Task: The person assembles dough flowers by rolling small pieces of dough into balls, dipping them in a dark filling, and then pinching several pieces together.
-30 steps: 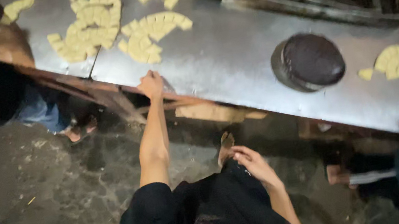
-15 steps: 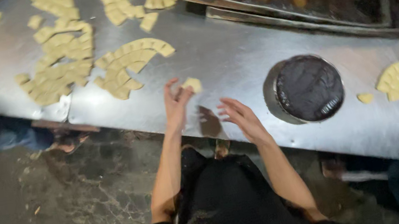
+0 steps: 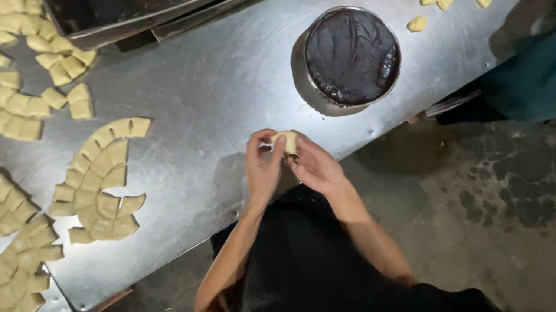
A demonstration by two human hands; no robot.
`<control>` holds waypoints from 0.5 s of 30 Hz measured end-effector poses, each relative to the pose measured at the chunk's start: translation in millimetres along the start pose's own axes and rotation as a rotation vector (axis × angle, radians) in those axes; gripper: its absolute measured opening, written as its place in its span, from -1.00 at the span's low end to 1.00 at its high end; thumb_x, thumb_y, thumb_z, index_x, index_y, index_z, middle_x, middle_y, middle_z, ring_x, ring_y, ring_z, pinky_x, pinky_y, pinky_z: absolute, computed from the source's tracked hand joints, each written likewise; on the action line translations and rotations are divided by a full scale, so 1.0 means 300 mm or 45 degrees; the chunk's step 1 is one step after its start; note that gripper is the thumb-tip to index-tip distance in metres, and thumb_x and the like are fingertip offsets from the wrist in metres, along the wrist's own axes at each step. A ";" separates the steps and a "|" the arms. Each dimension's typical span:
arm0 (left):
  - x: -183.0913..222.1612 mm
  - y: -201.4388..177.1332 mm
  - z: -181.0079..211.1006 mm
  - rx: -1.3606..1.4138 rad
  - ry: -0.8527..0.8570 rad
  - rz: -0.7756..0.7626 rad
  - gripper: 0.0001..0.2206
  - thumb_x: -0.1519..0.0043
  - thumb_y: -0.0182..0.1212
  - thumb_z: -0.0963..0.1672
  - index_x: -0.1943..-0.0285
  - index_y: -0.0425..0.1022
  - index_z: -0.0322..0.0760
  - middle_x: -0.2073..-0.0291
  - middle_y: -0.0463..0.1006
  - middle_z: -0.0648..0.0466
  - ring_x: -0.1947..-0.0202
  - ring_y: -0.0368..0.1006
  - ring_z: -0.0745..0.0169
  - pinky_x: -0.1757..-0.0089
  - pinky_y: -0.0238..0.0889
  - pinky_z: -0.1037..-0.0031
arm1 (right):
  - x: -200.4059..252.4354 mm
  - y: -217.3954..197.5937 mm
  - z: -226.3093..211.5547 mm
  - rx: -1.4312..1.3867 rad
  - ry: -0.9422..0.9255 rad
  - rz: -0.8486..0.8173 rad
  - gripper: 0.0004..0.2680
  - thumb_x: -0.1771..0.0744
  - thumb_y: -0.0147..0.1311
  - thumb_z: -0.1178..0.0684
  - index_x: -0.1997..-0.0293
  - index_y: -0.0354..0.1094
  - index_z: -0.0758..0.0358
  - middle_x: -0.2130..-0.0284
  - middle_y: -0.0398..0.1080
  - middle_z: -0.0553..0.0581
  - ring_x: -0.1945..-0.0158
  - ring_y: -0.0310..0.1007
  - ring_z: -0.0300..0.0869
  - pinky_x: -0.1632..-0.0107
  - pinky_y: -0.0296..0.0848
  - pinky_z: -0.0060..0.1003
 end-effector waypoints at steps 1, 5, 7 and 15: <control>0.000 0.012 0.004 0.008 -0.008 -0.002 -0.77 -0.31 0.32 -0.10 -0.04 0.51 -0.30 0.13 0.57 0.10 0.08 0.46 0.28 0.07 0.36 0.46 | 0.014 -0.008 -0.008 -0.019 0.012 0.076 -0.72 -0.43 0.04 0.06 -0.29 0.26 0.31 -0.11 0.36 0.17 -0.11 0.39 -0.15 -0.13 0.43 -0.26; -0.006 0.112 0.053 -0.486 0.222 -0.194 -0.77 -0.28 0.33 -0.07 -0.02 0.59 -0.26 0.00 0.57 -0.01 -0.08 0.32 0.05 -0.08 0.23 0.28 | 0.054 -0.022 -0.106 0.036 0.038 0.239 -0.77 -0.35 0.04 0.05 -0.11 0.30 0.25 -0.03 0.41 0.18 -0.13 0.50 -0.04 -0.17 0.53 -0.17; -0.009 0.161 0.045 -0.512 0.234 -0.294 -0.74 -0.31 0.32 -0.06 -0.08 0.57 -0.26 -0.05 0.54 -0.05 -0.13 0.30 -0.01 -0.14 0.19 0.23 | 0.060 -0.032 -0.227 0.218 -0.009 0.200 -0.79 -0.38 0.07 0.12 -0.13 0.33 0.31 -0.01 0.45 0.20 -0.06 0.51 -0.05 -0.11 0.51 -0.15; -0.089 0.175 0.053 -0.387 0.245 -0.045 -0.72 -0.39 0.18 -0.09 -0.23 0.49 -0.28 -0.21 0.42 -0.07 -0.22 0.33 -0.02 -0.11 0.31 0.27 | -0.085 0.072 -0.676 2.513 -0.856 0.061 -0.90 -0.36 0.15 0.18 0.08 0.49 0.32 0.23 0.55 0.27 0.12 0.53 0.07 0.03 0.49 -0.17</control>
Point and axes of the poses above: each hand's wrist, its own x-axis away from the middle knuckle, its own y-axis out of the palm, z = x × y, the point moved 8 cm from there along -x, towards the middle knuckle
